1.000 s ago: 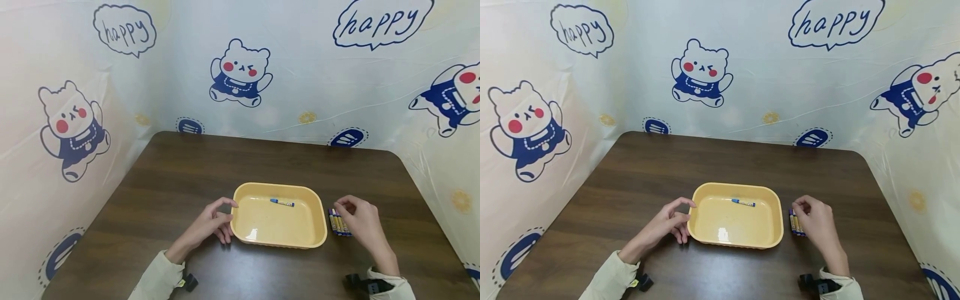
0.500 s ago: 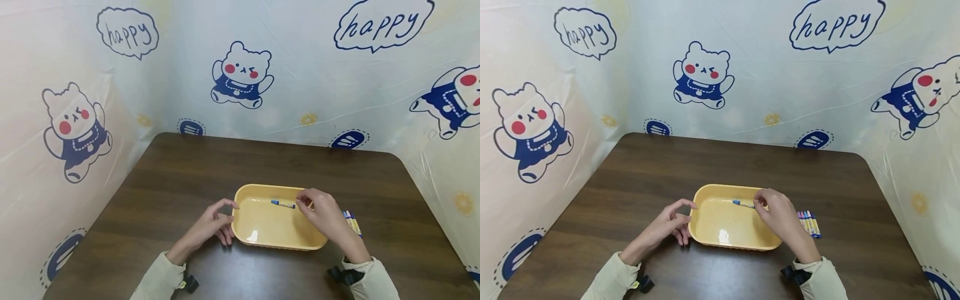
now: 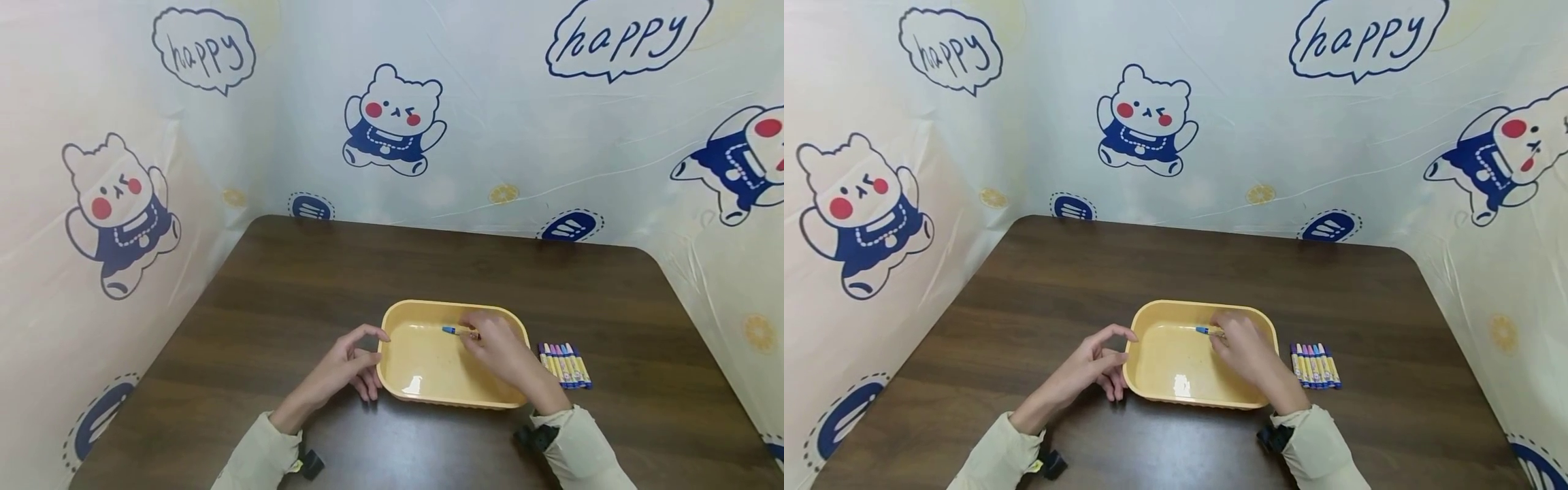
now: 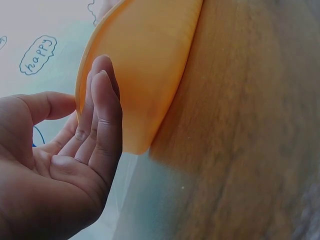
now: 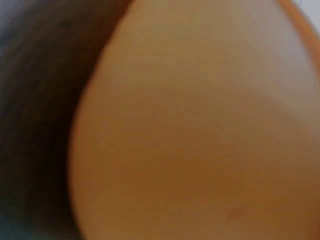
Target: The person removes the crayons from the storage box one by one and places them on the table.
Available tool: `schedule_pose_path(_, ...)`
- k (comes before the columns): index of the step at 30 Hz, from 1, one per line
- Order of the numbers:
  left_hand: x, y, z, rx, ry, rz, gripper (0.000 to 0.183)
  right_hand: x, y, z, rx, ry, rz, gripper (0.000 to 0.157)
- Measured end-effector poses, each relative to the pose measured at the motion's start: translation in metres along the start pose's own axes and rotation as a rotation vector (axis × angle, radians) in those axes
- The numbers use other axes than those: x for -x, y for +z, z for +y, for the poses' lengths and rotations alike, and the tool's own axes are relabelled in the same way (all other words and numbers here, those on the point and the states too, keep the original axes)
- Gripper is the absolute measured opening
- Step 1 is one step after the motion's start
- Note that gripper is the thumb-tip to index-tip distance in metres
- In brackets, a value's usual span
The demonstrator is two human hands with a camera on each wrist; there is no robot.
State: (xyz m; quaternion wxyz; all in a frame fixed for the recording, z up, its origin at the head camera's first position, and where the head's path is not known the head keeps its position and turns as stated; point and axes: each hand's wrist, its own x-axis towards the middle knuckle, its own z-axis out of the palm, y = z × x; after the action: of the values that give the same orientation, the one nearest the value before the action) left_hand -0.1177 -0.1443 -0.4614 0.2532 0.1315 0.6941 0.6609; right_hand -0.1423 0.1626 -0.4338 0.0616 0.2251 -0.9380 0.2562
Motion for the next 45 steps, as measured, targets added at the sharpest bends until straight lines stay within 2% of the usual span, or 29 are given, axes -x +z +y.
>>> schedule_pose_path(6, 0.0, -0.001, 0.0, 0.007, 0.01, 0.005, 0.035, -0.001, 0.016, 0.007, 0.03, 0.011, -0.022, 0.02)
schedule_pose_path(11, 0.0, 0.0, 0.0, 0.001, 0.011, 0.007, 0.035, 0.001, 0.022, 0.01, 0.055, 0.027, -0.04, 0.015)
schedule_pose_path(22, -0.001, 0.0, 0.003, -0.017, 0.005, 0.006, 0.035, 0.004, 0.023, 0.01, 0.045, 0.083, -0.088, 0.008)
schedule_pose_path(36, -0.001, 0.002, 0.002, -0.028, -0.012, 0.02, 0.035, 0.006, 0.024, 0.012, 0.042, 0.072, -0.091, 0.008)
schedule_pose_path(45, -0.001, 0.002, 0.002, -0.031, 0.004, 0.009, 0.037, 0.005, 0.024, 0.014, 0.046, 0.068, -0.087, 0.008)
